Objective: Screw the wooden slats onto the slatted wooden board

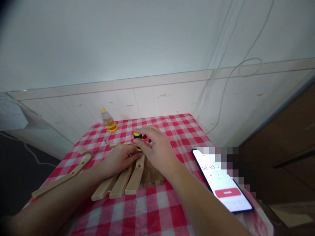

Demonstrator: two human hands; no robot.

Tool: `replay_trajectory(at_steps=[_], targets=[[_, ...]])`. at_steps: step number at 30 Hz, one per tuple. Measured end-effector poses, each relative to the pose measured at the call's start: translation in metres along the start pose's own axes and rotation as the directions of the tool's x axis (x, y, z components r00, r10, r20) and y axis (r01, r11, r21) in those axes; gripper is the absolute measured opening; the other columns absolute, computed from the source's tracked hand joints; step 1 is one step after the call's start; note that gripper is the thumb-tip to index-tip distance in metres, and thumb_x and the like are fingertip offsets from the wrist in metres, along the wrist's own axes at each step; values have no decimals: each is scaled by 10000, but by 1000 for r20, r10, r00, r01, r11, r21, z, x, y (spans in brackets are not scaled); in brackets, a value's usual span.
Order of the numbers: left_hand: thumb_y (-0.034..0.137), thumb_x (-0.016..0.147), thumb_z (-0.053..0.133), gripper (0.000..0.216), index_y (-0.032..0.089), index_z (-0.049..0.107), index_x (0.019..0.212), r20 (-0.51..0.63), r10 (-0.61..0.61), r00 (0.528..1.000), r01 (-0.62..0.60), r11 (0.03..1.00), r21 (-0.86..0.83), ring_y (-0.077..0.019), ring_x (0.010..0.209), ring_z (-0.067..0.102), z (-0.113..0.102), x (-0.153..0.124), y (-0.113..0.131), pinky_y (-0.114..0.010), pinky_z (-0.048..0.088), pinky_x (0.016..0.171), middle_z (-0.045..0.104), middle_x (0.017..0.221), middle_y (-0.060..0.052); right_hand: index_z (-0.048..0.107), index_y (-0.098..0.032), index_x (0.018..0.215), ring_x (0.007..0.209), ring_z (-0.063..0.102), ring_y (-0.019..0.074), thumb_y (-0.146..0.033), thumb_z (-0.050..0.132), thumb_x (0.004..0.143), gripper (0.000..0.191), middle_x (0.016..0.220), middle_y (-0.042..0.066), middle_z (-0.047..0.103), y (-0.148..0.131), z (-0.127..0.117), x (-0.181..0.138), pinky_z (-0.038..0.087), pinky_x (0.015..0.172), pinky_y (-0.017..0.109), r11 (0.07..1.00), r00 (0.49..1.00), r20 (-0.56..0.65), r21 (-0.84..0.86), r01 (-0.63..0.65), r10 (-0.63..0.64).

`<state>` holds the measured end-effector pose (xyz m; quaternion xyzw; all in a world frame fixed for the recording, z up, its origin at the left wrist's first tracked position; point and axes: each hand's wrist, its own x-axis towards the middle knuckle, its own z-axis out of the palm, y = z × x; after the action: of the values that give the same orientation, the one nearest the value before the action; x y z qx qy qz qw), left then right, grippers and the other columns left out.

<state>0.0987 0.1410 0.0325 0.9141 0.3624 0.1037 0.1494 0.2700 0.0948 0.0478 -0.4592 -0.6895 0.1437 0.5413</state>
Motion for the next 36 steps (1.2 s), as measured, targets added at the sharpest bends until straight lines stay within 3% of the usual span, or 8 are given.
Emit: replay_trajectory(at_steps=[4, 7, 11, 18, 23, 26, 29, 36], targets=[[322, 891, 469, 231, 181, 649, 857, 5, 11, 1000, -11, 999, -37, -145, 698, 597, 0, -1, 0, -232, 406, 616, 674, 786, -15, 568, -195, 795, 769, 558, 146, -295, 681, 746, 158, 849, 41, 607, 2, -3, 2, 460, 668, 284, 993, 995, -64, -95, 65, -71], [275, 888, 461, 218, 180, 656, 875, -10, 20, 1000, -21, 999, -48, -150, 729, 603, 1, -1, -1, -241, 421, 649, 684, 829, -25, 594, -214, 964, 892, 582, 166, -281, 595, 813, 165, 1009, 61, 628, -2, -4, -1, 478, 769, 320, 988, 990, 51, -80, 134, -130], [283, 875, 473, 220, 164, 634, 783, -26, 21, 999, -22, 999, -29, -147, 684, 585, 1, -1, 0, -240, 400, 610, 665, 760, -26, 546, -259, 1166, 903, 595, 152, -226, 484, 874, 300, 1077, 52, 612, -3, -2, -3, 495, 783, 314, 995, 991, 111, -45, 85, -79], [114, 773, 465, 163, 158, 616, 814, -51, -9, 999, 6, 998, -66, -138, 679, 581, -1, -1, 4, -232, 403, 605, 657, 764, -19, 615, -201, 1013, 961, 561, 162, -208, 534, 848, 185, 1009, 71, 582, -1, -2, -2, 485, 837, 310, 971, 981, 36, -146, 191, -188], [133, 773, 465, 157, 158, 613, 820, -29, -3, 1000, 1, 998, -69, -150, 698, 590, 2, -1, 0, -246, 429, 630, 662, 788, -28, 538, -219, 1180, 1087, 542, 150, -141, 411, 882, 333, 1177, 51, 590, -8, -4, -4, 449, 920, 309, 968, 969, 167, -139, 207, -183], [159, 784, 469, 152, 156, 616, 825, -25, -18, 1000, 18, 999, -31, -153, 697, 590, 2, 0, 1, -247, 427, 621, 660, 784, -33, 586, -192, 991, 883, 585, 162, -268, 555, 843, 169, 972, 62, 623, -5, 0, -4, 489, 732, 283, 971, 993, 56, -209, 116, -106], [164, 779, 473, 140, 153, 612, 797, -14, -24, 1000, 24, 1000, 0, -155, 683, 587, 1, 0, 2, -241, 415, 595, 655, 763, -35, 567, -172, 900, 772, 576, 162, -343, 621, 798, 206, 861, 64, 606, 0, 6, -6, 479, 644, 278, 971, 997, -64, -235, 33, -50], [150, 770, 468, 126, 154, 593, 788, -44, 18, 999, -20, 999, -30, -145, 654, 582, 2, 0, 0, -228, 396, 572, 649, 747, -25, 441, -217, 1316, 1101, 541, 180, -210, 353, 927, 398, 1211, 92, 571, 4, 8, -7, 469, 909, 355, 961, 970, 150, -170, 217, -192]])
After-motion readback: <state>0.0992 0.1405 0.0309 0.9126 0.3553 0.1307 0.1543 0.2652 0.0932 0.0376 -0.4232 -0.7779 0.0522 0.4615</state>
